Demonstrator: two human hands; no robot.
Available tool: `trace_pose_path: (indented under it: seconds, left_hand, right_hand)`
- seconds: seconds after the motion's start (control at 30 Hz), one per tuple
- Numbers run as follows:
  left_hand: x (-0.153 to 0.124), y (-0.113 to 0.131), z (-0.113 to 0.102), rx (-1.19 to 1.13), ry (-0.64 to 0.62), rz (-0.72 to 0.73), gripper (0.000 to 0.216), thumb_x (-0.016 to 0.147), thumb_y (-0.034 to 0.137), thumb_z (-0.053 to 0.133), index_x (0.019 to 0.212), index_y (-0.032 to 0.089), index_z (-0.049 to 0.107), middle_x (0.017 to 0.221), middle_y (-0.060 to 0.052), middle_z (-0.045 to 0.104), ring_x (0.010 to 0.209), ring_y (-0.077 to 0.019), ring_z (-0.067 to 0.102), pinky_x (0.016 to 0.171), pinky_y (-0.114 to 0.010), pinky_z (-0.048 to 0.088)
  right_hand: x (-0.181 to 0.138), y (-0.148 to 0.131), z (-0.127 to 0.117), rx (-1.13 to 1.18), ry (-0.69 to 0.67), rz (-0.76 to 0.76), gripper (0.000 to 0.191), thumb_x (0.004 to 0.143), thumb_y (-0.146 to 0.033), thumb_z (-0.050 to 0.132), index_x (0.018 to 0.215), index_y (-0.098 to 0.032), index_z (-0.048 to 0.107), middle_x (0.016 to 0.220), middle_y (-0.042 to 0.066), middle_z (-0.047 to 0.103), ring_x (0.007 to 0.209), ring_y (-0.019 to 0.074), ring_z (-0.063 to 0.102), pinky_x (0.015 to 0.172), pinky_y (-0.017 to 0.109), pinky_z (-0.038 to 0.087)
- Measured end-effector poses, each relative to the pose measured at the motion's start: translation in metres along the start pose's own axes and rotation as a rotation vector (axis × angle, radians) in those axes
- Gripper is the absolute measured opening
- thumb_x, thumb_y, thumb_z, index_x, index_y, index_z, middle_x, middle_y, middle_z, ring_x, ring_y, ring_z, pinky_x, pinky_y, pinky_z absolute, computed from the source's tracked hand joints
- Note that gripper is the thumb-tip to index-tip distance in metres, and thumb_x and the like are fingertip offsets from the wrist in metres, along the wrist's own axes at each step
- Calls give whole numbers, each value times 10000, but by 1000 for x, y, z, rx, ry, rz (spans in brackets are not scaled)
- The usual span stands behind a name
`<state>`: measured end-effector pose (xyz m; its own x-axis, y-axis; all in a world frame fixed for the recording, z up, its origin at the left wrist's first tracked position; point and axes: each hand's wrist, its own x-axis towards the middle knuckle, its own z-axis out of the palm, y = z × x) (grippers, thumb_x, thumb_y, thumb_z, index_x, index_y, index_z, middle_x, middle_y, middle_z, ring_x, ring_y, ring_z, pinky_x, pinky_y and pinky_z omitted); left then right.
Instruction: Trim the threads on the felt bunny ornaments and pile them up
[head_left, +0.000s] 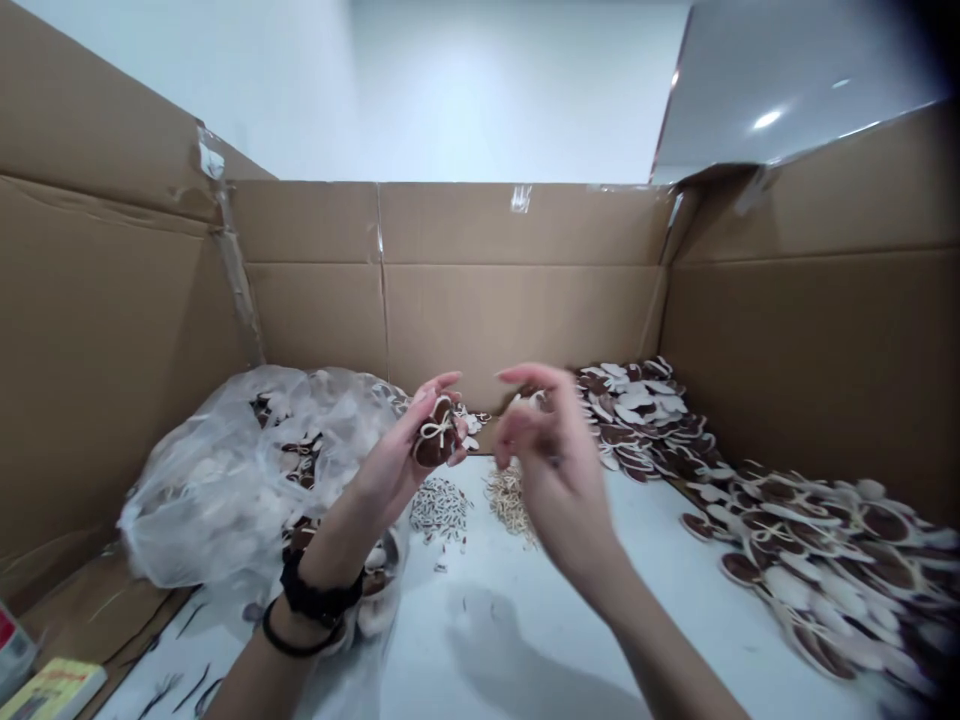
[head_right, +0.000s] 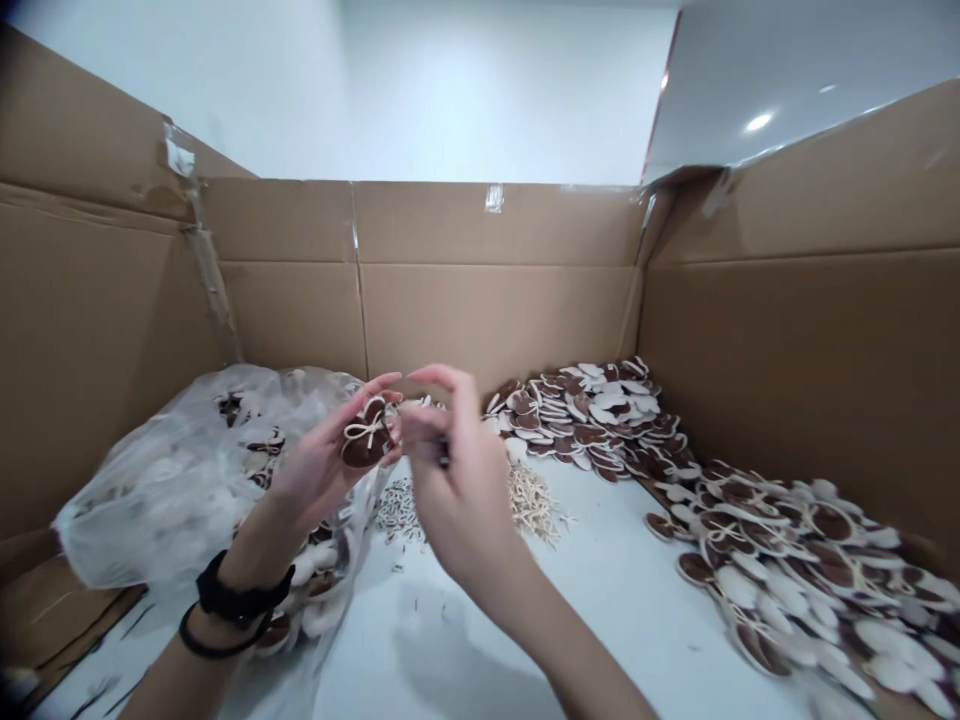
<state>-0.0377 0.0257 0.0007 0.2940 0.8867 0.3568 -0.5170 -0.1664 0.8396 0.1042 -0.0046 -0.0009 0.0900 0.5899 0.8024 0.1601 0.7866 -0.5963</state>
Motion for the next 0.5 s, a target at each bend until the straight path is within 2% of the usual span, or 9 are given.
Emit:
trace_pose_path:
  seconds: [0.1,0.23,0.3,0.4,0.5]
  left_hand:
    - [-4,-5,3,37,8,-34,283,944,358,467,1206,262,515,1098,-44,519,797,-122,583,661,-206,498]
    - [-7,-8,4,46,-87,-6,375,921,432,510,1277,318,471,1140,-33,527,863,-134,598,723,-200,507]
    - [-8,-10,5,36,-115,5,388,915,434,526,1283,319,479,1183,-31,510,933,-136,586,773,-191,504]
    - [-10,-9,7,25,-85,23,355,927,401,513,1269,305,509,1243,-23,467,995,-134,558,834,-189,493]
    - [-12,-6,9,26,-64,52,344,920,365,528,1258,307,521,1281,-6,447,914,-120,569,765,-187,505]
  right_hand:
    - [-3,9,9,-141,-140,-9,367,798,-379,638,1075,-227,451,545,-83,552,470,132,523,474,229,364]
    - [-3,16,17,-241,-134,-25,507,692,-443,714,1056,-220,441,562,-73,584,494,148,559,495,228,367]
    - [-2,17,17,-277,-126,-39,470,702,-471,703,1017,-216,465,550,-72,578,470,140,546,477,219,347]
    - [-4,18,14,-330,-153,-63,392,754,-480,663,974,-209,483,542,-67,576,454,130,534,468,211,330]
    - [-7,20,11,-358,-198,-97,303,816,-442,613,956,-204,488,570,-51,593,475,127,538,473,209,319]
